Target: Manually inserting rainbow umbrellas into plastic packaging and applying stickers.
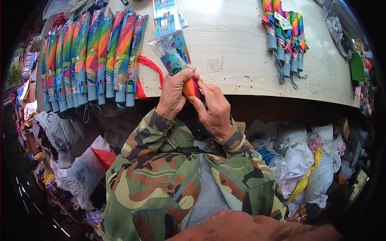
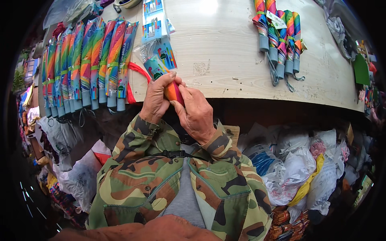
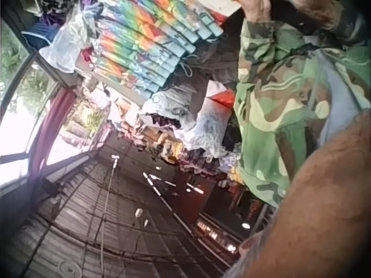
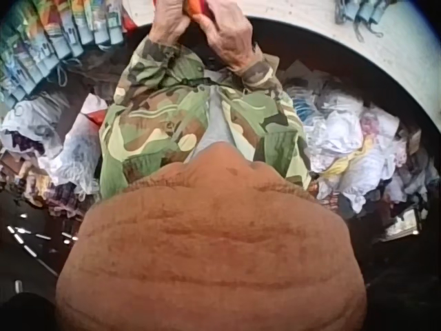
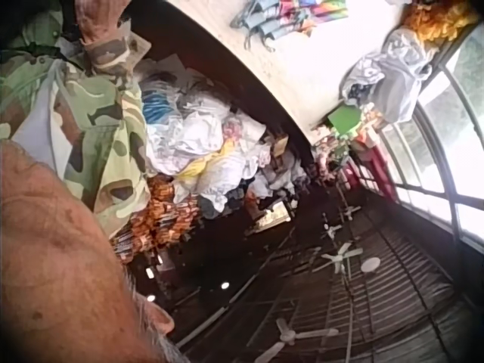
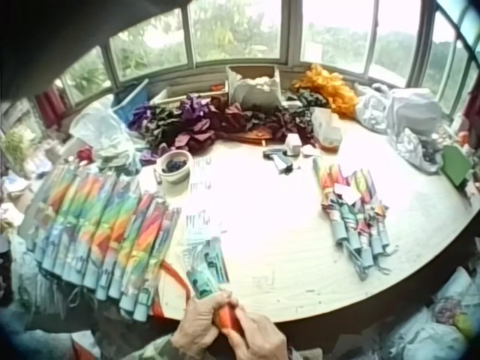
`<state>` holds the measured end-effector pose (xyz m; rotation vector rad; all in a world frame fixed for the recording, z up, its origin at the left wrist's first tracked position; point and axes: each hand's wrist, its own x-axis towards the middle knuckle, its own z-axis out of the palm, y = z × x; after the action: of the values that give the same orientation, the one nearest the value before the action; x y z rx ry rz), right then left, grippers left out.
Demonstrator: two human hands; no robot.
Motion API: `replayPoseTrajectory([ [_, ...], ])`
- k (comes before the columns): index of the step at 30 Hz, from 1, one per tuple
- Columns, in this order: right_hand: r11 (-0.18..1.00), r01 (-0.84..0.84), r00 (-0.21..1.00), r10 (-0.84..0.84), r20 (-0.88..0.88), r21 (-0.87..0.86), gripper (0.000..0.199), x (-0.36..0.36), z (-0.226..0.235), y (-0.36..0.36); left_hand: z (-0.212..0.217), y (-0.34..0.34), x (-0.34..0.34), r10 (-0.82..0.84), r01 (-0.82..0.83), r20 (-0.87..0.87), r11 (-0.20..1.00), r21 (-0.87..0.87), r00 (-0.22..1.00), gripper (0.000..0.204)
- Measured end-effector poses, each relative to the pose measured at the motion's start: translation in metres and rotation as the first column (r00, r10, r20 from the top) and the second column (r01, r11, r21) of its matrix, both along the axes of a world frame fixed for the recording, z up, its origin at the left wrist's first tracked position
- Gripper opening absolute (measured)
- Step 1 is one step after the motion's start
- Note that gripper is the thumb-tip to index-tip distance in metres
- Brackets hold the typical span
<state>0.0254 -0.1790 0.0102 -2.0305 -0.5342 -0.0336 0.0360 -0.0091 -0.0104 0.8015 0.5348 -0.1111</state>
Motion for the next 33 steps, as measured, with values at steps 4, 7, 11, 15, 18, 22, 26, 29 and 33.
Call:
replayPoseTrajectory([
  [4, 0.977, 0.179, 0.977, -0.191, 0.1, 0.113, 0.021, -0.011, 0.019, -0.025, -0.009, 0.039, -0.002, 0.072, -0.071, 0.006, 0.992, -0.108, 0.997, 0.02],
  [7, 0.969, 0.231, 0.951, -0.207, -0.23, 0.082, 0.027, -0.015, -0.002, -0.043, -0.012, 0.055, -0.007, 0.097, -0.087, 0.036, 0.973, -0.215, 0.995, 0.02],
  [11, 0.924, 0.137, 0.45, 0.262, -0.854, 0.356, 0.068, -0.017, -0.034, -0.042, -0.011, 0.055, -0.014, 0.063, -0.014, 0.148, 0.951, -0.31, 0.987, 0.023],
  [15, 0.755, 0.411, 0.244, 0.449, -0.86, 0.511, 0.056, -0.005, -0.025, -0.008, -0.011, 0.045, -0.023, 0.015, 0.031, 0.15, 0.954, -0.298, 0.989, 0.027],
  [18, 0.691, 0.498, 0.305, 0.425, -0.852, 0.524, 0.039, -0.008, -0.03, 0.008, -0.016, 0.04, -0.027, -0.005, 0.042, 0.137, 0.961, -0.272, 0.991, 0.029],
  [22, 0.683, 0.531, 0.383, 0.334, -0.861, 0.501, 0.025, -0.017, -0.031, 0.015, -0.02, 0.046, -0.03, 0.026, 0.019, 0.138, 0.948, -0.317, 0.99, 0.031],
  [26, 0.755, 0.424, 0.59, 0.189, -0.785, 0.5, 0.031, -0.027, -0.035, 0.013, -0.024, 0.043, -0.031, 0.025, -0.012, 0.079, 0.988, -0.157, 0.997, 0.034],
  [29, 0.934, 0.195, 0.658, 0.103, -0.746, 0.3, 0.037, -0.027, -0.025, 0.009, -0.02, 0.04, -0.031, 0.003, 0.003, 0.072, 0.996, -0.09, 0.997, 0.037],
  [33, 0.962, 0.092, 0.845, 0.06, -0.531, 0.256, 0.045, -0.029, -0.014, 0.028, -0.005, 0.029, -0.03, -0.052, 0.061, 0.073, 0.99, -0.131, 0.996, 0.037],
])
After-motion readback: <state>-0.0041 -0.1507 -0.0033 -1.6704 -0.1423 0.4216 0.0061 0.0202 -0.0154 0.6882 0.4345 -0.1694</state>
